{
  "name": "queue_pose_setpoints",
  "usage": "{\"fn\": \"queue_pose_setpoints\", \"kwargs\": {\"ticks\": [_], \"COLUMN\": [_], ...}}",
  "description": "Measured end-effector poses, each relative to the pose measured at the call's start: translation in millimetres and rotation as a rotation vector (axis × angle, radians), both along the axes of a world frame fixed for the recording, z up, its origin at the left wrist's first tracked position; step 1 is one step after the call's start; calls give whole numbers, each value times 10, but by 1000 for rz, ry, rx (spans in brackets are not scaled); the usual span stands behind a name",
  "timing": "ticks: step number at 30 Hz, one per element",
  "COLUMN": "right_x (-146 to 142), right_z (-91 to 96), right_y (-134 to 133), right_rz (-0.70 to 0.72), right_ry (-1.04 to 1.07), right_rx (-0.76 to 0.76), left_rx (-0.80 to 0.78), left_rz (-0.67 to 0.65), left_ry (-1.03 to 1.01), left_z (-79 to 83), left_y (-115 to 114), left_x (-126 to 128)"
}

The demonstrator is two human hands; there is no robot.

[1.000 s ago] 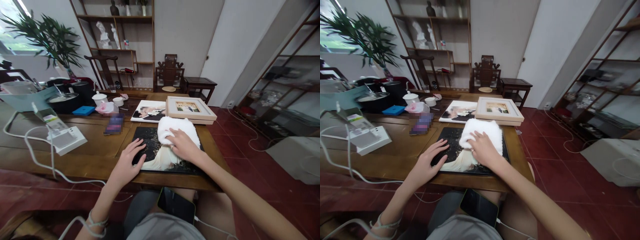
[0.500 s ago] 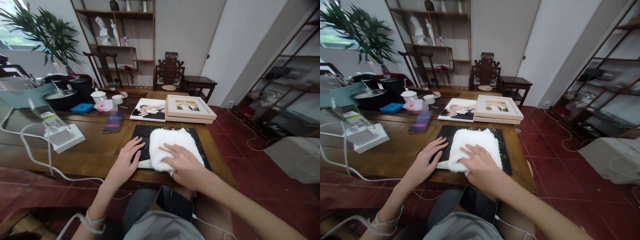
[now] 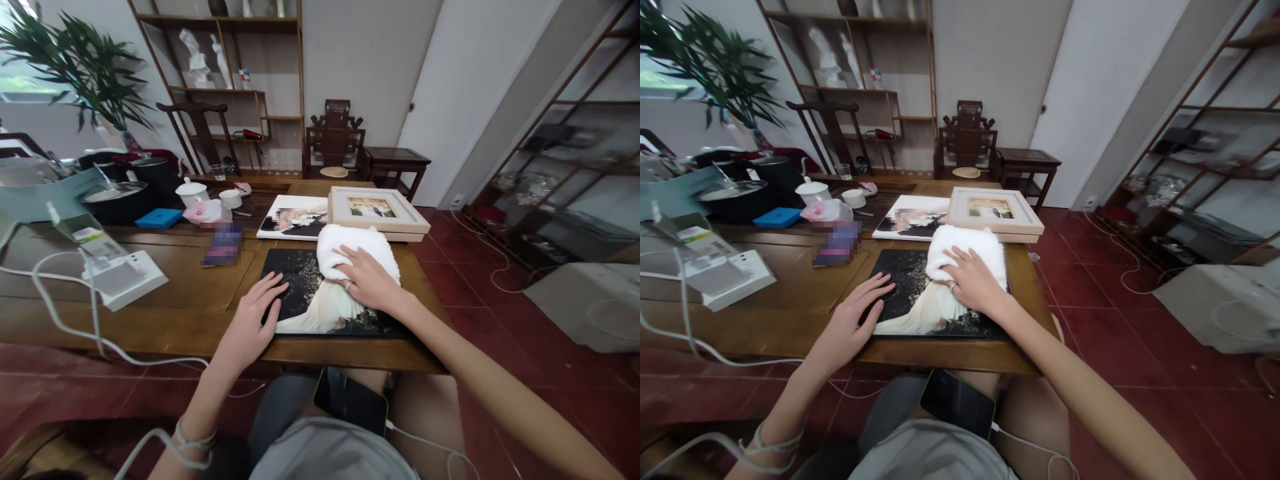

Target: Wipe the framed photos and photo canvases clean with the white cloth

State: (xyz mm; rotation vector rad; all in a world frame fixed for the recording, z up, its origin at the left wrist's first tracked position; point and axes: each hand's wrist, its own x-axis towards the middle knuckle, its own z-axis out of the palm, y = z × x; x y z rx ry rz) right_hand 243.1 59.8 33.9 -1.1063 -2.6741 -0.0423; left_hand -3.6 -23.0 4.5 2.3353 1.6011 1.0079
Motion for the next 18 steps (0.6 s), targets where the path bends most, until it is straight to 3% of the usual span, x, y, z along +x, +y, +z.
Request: {"fn": "queue_pose_setpoints", "kwargs": {"ticks": [6, 10, 14, 18], "right_x": [-115, -107, -26, 66], "right_z": [49, 89, 140, 124], "right_y": [-751, -1154, -1153, -834], "right_rz": [-13, 113, 186, 131], "right_ry": [-19, -28, -15, 15], "right_rx": [-64, -172, -217, -172], "left_rx": [0, 1, 5, 10], "left_rz": [6, 14, 4, -7], "left_ry": [-1, 6, 10, 13], "left_z": [-5, -11, -11, -2], "left_y": [3, 4, 6, 4], "left_x": [3, 6, 5, -3]}}
